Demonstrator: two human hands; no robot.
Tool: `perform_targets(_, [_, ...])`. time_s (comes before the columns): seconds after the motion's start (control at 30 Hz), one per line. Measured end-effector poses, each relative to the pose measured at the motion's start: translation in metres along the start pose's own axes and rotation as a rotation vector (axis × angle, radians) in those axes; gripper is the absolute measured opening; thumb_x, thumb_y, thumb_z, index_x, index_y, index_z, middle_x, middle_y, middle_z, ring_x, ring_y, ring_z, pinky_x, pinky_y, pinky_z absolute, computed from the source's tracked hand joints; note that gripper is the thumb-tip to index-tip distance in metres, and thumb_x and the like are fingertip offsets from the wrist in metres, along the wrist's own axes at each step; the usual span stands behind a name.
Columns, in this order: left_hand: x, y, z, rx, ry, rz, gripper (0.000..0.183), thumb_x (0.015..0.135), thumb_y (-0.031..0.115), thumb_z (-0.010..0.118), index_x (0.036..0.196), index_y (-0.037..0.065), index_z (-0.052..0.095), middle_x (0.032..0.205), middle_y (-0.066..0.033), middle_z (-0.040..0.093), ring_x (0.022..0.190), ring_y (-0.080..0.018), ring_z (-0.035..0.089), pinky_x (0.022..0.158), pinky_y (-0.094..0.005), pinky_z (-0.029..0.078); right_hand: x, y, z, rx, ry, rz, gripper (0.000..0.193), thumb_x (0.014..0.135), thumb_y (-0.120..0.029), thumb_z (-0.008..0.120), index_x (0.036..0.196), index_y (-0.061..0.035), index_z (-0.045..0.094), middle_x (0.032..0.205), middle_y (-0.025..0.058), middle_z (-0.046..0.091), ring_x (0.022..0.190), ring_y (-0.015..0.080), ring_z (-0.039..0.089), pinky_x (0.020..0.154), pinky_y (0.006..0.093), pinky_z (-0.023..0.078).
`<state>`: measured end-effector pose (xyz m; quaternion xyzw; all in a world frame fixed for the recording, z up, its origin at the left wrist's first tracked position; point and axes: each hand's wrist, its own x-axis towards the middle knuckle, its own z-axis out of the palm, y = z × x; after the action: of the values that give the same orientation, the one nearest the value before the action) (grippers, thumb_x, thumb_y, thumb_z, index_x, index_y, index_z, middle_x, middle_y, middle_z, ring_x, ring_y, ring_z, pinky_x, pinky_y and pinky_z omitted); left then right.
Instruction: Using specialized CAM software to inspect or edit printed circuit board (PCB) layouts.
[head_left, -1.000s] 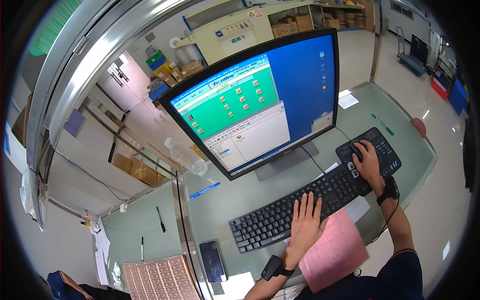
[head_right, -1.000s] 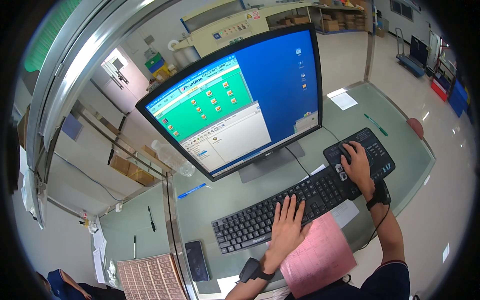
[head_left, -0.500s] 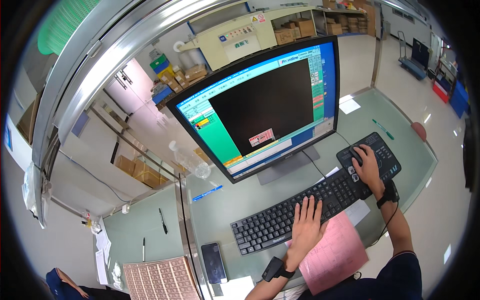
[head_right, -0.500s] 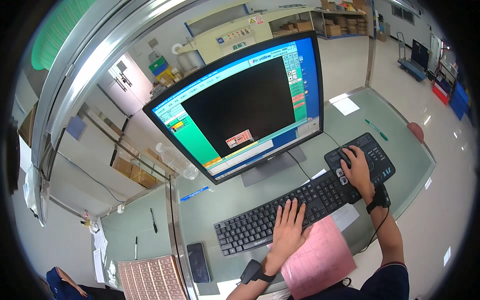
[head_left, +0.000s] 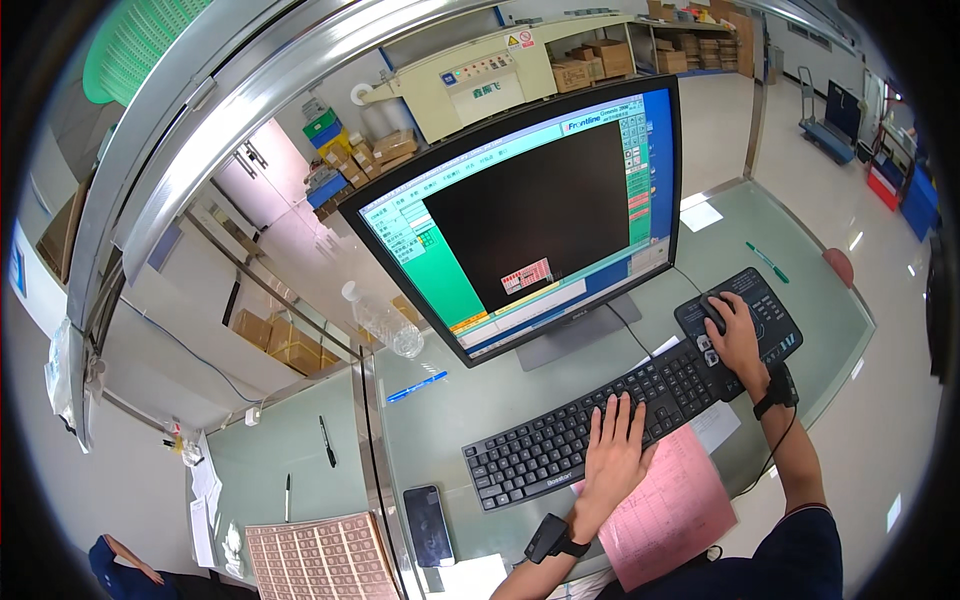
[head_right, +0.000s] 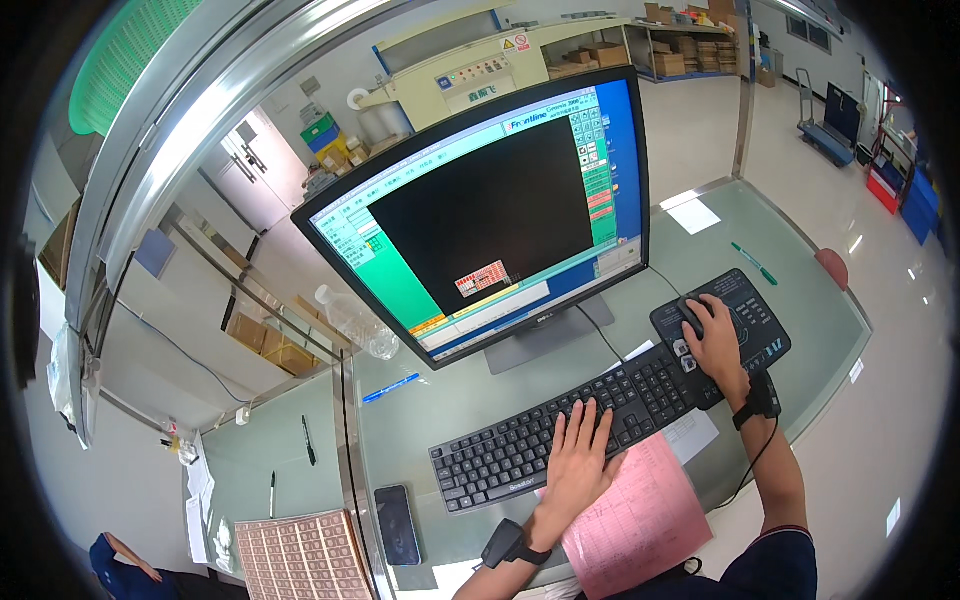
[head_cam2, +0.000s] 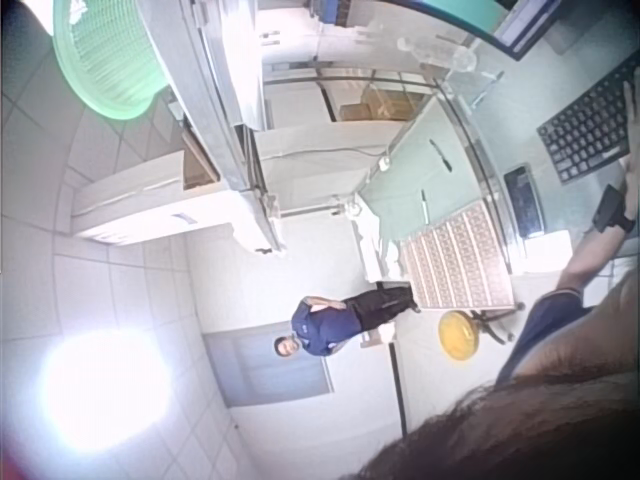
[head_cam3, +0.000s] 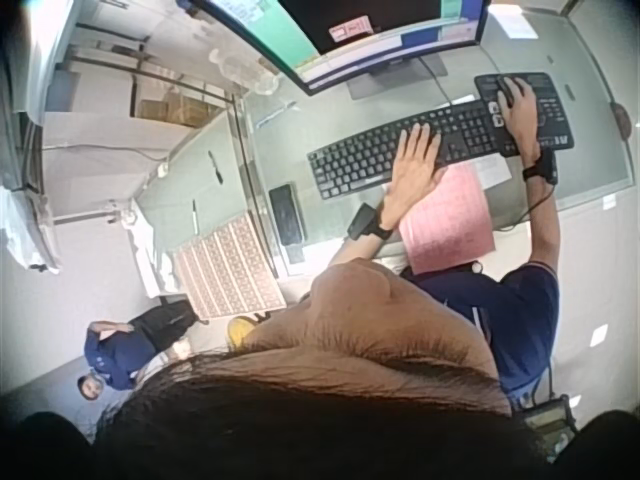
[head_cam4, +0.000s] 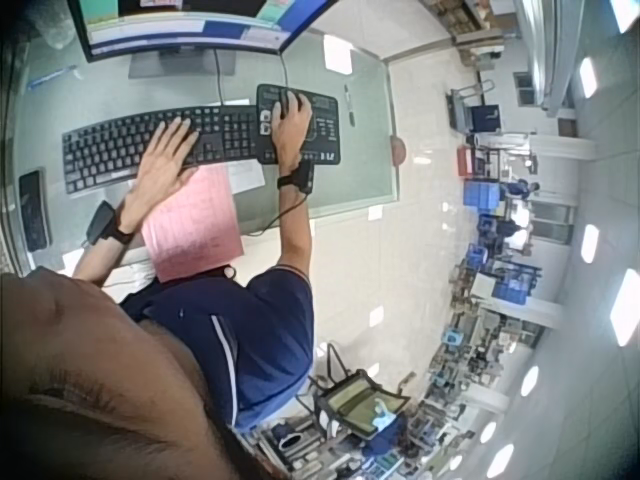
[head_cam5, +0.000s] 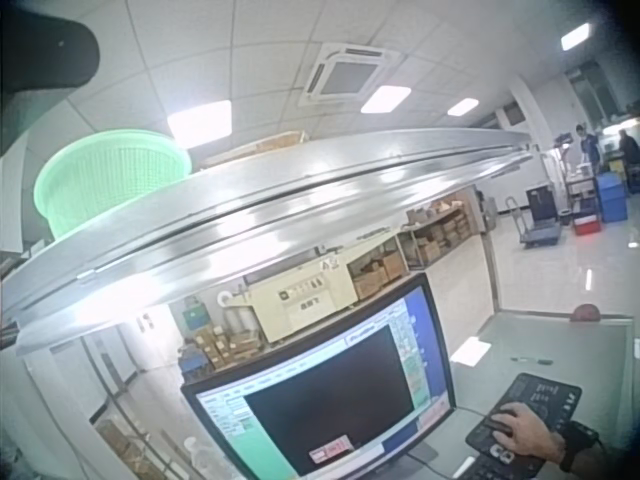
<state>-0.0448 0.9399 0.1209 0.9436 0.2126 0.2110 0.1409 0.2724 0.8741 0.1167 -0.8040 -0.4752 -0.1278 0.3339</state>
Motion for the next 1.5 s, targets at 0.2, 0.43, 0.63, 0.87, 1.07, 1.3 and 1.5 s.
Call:
perform_targets(0.2, [0.000, 0.000, 0.002, 0.006, 0.006, 0.000, 0.069, 0.092, 0.039, 0.071, 0.147, 0.000, 0.052, 0.155, -0.0269, 0.045, 0.148, -0.0430, 0.038, 0.124, -0.0569, 0.026, 0.000, 0.001, 0.000, -0.006, 0.009, -0.011, 0.041, 0.091, -0.012, 0.072, 0.130, -0.0019, 0.064, 0.137, 0.0229, 0.056, 0.126, 0.0432, 0.055, 0.108, 0.0468, 0.047])
perform_targets(0.43, [0.001, 0.001, 0.000, 0.014, -0.004, -0.002, 0.069, 0.092, 0.039, 0.071, 0.146, 0.001, 0.053, 0.155, -0.0268, 0.046, 0.148, -0.0429, 0.039, 0.124, -0.0566, 0.026, 0.000, -0.001, -0.001, -0.011, 0.014, -0.015, 0.040, 0.091, -0.011, 0.073, 0.129, -0.0016, 0.065, 0.136, 0.0229, 0.056, 0.125, 0.0431, 0.055, 0.107, 0.0468, 0.047])
perform_targets(0.63, [0.001, 0.001, 0.001, 0.009, 0.004, 0.000, 0.069, 0.091, 0.039, 0.072, 0.146, 0.000, 0.054, 0.155, -0.0272, 0.046, 0.148, -0.0432, 0.039, 0.124, -0.0563, 0.026, 0.000, 0.001, 0.000, -0.009, 0.016, -0.021, 0.041, 0.091, -0.011, 0.073, 0.129, -0.0018, 0.064, 0.136, 0.0228, 0.056, 0.125, 0.0429, 0.055, 0.107, 0.0467, 0.047])
perform_targets(0.87, [0.000, 0.000, 0.002, 0.000, 0.016, 0.003, 0.069, 0.091, 0.038, 0.072, 0.146, 0.000, 0.053, 0.155, -0.0274, 0.045, 0.148, -0.0435, 0.038, 0.124, -0.0566, 0.026, -0.001, 0.001, 0.000, -0.010, 0.028, -0.028, 0.041, 0.090, -0.012, 0.073, 0.130, -0.0021, 0.064, 0.136, 0.0227, 0.056, 0.125, 0.0428, 0.055, 0.107, 0.0466, 0.047])
perform_targets(1.07, [0.000, 0.000, 0.003, 0.001, 0.022, 0.006, 0.070, 0.091, 0.037, 0.073, 0.146, 0.000, 0.053, 0.155, -0.0276, 0.045, 0.148, -0.0437, 0.039, 0.124, -0.0569, 0.026, -0.001, 0.003, 0.000, 0.002, 0.026, -0.023, 0.041, 0.090, -0.012, 0.073, 0.129, -0.0023, 0.064, 0.136, 0.0227, 0.056, 0.124, 0.0428, 0.055, 0.107, 0.0467, 0.047])
perform_targets(1.3, [0.001, 0.000, 0.002, -0.019, 0.011, -0.007, 0.074, 0.089, 0.036, 0.074, 0.148, 0.000, 0.051, 0.155, -0.0277, 0.045, 0.147, -0.0423, 0.040, 0.124, -0.0562, 0.026, 0.000, -0.002, -0.002, -0.027, 0.063, -0.036, 0.042, 0.091, -0.013, 0.072, 0.130, -0.0030, 0.064, 0.137, 0.0227, 0.056, 0.126, 0.0435, 0.055, 0.108, 0.0471, 0.046])
perform_targets(1.5, [0.001, -0.004, 0.001, -0.047, 0.035, -0.008, 0.077, 0.088, 0.036, 0.075, 0.150, -0.001, 0.048, 0.155, -0.0284, 0.045, 0.148, -0.0423, 0.040, 0.124, -0.0554, 0.027, -0.024, -0.021, -0.018, 0.075, 0.128, -0.105, 0.041, 0.092, -0.011, 0.070, 0.132, -0.0011, 0.062, 0.141, 0.0231, 0.055, 0.131, 0.0435, 0.053, 0.112, 0.0477, 0.044])
